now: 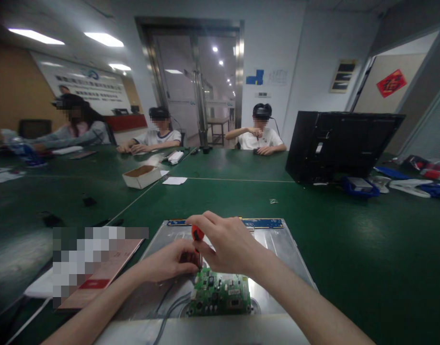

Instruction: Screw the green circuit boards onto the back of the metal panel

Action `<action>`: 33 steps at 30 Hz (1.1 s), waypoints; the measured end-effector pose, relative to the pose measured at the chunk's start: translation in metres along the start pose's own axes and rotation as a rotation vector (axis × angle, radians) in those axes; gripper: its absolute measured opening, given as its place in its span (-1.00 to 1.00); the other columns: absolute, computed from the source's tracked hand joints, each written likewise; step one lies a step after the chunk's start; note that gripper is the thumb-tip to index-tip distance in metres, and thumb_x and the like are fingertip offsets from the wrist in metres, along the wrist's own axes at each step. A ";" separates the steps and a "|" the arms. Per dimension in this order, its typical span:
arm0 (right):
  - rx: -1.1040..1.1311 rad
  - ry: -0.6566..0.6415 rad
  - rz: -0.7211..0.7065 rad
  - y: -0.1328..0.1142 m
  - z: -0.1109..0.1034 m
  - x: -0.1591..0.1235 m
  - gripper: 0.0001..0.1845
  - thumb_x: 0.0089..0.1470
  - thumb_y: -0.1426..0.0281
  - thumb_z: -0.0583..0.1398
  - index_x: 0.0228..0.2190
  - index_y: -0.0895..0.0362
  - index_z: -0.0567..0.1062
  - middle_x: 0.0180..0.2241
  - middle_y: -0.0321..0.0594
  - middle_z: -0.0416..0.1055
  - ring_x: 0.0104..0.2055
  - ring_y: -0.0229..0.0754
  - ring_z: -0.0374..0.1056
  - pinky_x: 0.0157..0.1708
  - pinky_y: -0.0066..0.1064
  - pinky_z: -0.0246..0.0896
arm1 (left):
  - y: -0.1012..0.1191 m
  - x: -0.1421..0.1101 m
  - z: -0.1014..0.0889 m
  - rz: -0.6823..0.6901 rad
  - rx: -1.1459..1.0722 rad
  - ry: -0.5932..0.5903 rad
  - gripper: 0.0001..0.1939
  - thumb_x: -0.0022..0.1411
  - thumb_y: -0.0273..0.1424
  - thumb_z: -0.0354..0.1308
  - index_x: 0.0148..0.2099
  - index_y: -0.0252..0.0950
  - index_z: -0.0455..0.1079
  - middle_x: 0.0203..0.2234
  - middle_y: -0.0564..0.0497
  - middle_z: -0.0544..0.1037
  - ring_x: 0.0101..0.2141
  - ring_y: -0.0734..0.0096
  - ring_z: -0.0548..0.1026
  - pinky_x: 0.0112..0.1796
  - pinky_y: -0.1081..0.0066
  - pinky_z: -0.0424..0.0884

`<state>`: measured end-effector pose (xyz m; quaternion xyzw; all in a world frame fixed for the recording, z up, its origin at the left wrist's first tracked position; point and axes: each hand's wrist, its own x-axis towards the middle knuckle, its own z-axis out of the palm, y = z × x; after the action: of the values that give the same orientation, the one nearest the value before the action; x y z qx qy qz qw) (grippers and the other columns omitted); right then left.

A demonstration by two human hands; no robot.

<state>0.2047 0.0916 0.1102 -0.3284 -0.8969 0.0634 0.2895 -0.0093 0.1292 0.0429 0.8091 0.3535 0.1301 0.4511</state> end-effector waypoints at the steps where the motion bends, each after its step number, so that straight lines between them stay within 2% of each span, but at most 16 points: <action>1: -0.008 0.004 0.000 0.000 0.000 0.000 -0.59 0.16 0.46 0.15 0.06 0.10 0.32 -0.21 -0.21 0.46 -0.43 -0.29 0.30 -0.47 -0.41 0.03 | 0.000 0.000 0.000 0.000 0.001 -0.001 -0.92 0.10 -0.39 0.26 -0.35 -0.29 0.45 -0.54 0.11 0.44 -0.49 0.43 0.38 -0.43 0.46 0.29; 5: -0.034 0.024 -0.021 0.001 0.001 0.000 -0.68 0.21 0.36 0.17 0.00 0.08 0.35 -0.25 -0.25 0.46 -0.47 -0.30 0.24 -0.50 -0.41 -0.03 | 0.001 0.000 0.000 -0.002 0.005 0.001 -0.91 0.09 -0.38 0.26 -0.35 -0.30 0.45 -0.53 0.10 0.46 -0.48 0.41 0.38 -0.42 0.45 0.30; 10: 0.017 0.009 -0.038 0.000 -0.001 -0.002 -0.52 0.17 0.47 0.14 0.13 0.12 0.24 -0.14 -0.19 0.45 -0.39 -0.28 0.31 -0.46 -0.40 0.07 | 0.001 -0.001 0.000 -0.007 0.002 0.005 -0.91 0.08 -0.39 0.25 -0.34 -0.30 0.46 -0.51 0.09 0.47 -0.48 0.41 0.38 -0.44 0.46 0.28; 12: 0.009 0.011 -0.028 0.000 0.000 -0.001 -0.51 0.16 0.50 0.13 0.13 0.13 0.24 -0.15 -0.19 0.45 -0.42 -0.29 0.30 -0.47 -0.40 0.06 | 0.001 -0.001 0.000 -0.008 0.002 0.005 -0.92 0.07 -0.41 0.24 -0.34 -0.30 0.46 -0.51 0.08 0.47 -0.49 0.41 0.38 -0.44 0.46 0.29; 18: -0.054 0.027 -0.031 0.003 0.001 0.001 -0.67 0.24 0.32 0.17 0.03 0.07 0.36 -0.23 -0.24 0.46 -0.42 -0.26 0.30 -0.49 -0.40 0.02 | 0.000 -0.001 0.000 -0.009 0.002 0.007 -0.94 0.06 -0.45 0.21 -0.35 -0.31 0.46 -0.53 0.10 0.45 -0.49 0.42 0.38 -0.42 0.45 0.30; 22: -0.011 0.016 -0.037 0.001 0.000 -0.001 -0.52 0.19 0.41 0.15 0.14 0.09 0.25 -0.10 -0.18 0.44 -0.31 -0.22 0.35 -0.44 -0.39 0.09 | -0.001 0.000 0.001 -0.009 -0.002 0.000 -0.93 0.06 -0.43 0.22 -0.34 -0.31 0.46 -0.52 0.09 0.47 -0.47 0.41 0.39 -0.41 0.46 0.31; 25: -0.013 0.000 -0.020 0.000 0.000 -0.001 -0.44 0.14 0.50 0.13 0.17 0.13 0.21 -0.11 -0.17 0.44 -0.38 -0.26 0.32 -0.45 -0.38 0.08 | -0.002 0.000 0.001 -0.007 -0.002 -0.006 -0.92 0.08 -0.39 0.23 -0.34 -0.30 0.47 -0.51 0.09 0.47 -0.46 0.40 0.40 -0.40 0.46 0.31; 28: -0.041 0.005 -0.005 0.001 0.000 0.000 -0.54 0.18 0.43 0.16 0.11 0.10 0.28 -0.21 -0.23 0.46 -0.45 -0.28 0.27 -0.49 -0.40 0.03 | -0.003 0.000 0.001 -0.005 0.001 -0.006 -0.91 0.10 -0.38 0.23 -0.33 -0.30 0.47 -0.51 0.09 0.47 -0.46 0.39 0.40 -0.39 0.44 0.31; 31: -0.077 0.019 -0.020 0.002 0.001 0.001 -0.66 0.23 0.33 0.17 0.03 0.06 0.36 -0.25 -0.25 0.47 -0.43 -0.25 0.30 -0.50 -0.40 0.00 | -0.002 -0.001 0.001 -0.004 0.004 -0.001 -0.89 0.10 -0.38 0.23 -0.31 -0.30 0.47 -0.50 0.08 0.47 -0.46 0.39 0.39 -0.39 0.43 0.31; 33: -0.066 0.020 -0.034 0.002 0.001 0.000 -0.67 0.24 0.32 0.16 0.03 0.05 0.36 -0.21 -0.25 0.47 -0.38 -0.24 0.34 -0.49 -0.40 0.02 | -0.003 -0.001 0.001 -0.002 0.005 0.002 -0.89 0.10 -0.38 0.23 -0.30 -0.30 0.46 -0.50 0.08 0.47 -0.46 0.39 0.39 -0.39 0.43 0.31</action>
<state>0.2053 0.0931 0.1092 -0.3233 -0.9009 0.0253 0.2886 -0.0105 0.1291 0.0404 0.8097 0.3551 0.1293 0.4489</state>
